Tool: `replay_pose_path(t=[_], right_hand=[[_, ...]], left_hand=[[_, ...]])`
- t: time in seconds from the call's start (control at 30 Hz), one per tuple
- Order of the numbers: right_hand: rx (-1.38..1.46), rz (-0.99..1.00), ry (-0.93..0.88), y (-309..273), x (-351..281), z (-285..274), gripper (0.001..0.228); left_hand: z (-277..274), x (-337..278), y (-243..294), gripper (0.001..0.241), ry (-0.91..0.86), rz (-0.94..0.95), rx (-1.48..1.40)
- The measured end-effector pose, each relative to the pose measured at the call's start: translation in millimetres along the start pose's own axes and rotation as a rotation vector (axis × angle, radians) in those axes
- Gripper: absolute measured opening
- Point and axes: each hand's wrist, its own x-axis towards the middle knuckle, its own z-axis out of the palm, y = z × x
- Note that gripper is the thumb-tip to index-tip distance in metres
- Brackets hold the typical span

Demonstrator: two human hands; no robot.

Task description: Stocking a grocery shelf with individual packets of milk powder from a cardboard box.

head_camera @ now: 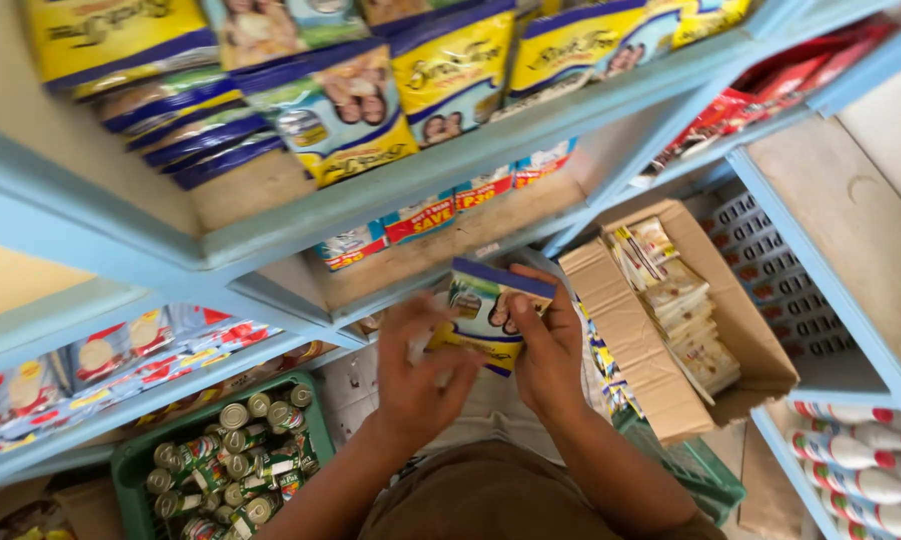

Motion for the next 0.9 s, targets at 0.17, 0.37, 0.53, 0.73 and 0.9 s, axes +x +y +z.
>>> replay_pose_path(t=[0.17, 0.37, 0.53, 0.73, 0.9], right_hand=[[-0.068, -0.101, -0.372, -25.4, 5.4, 48.0, 0.035], [-1.042, -0.599, -1.089, -146.2, 60.0, 157.6, 0.061], [-1.269, -0.894, -1.283, -154.0, 97.5, 231.9, 0.050], [-1.220, -1.057, -1.343, -127.9, 135.5, 263.5, 0.052], [-1.195, -1.060, -1.365, -108.2, 142.8, 264.8, 0.052]], left_hand=[[-41.5, -6.8, -6.9, 0.065, 0.060, -0.526, -0.625], [-119.4, 48.4, 17.5, 0.055, 0.059, -0.134, 0.077], [-149.5, 88.7, 32.3, 0.052, 0.149, 0.017, 0.587], [-161.2, 82.2, 38.5, 0.033, 0.227, 0.074, 0.986], [-168.4, 70.4, 36.4, 0.020, 0.168, -0.001, 1.038]])
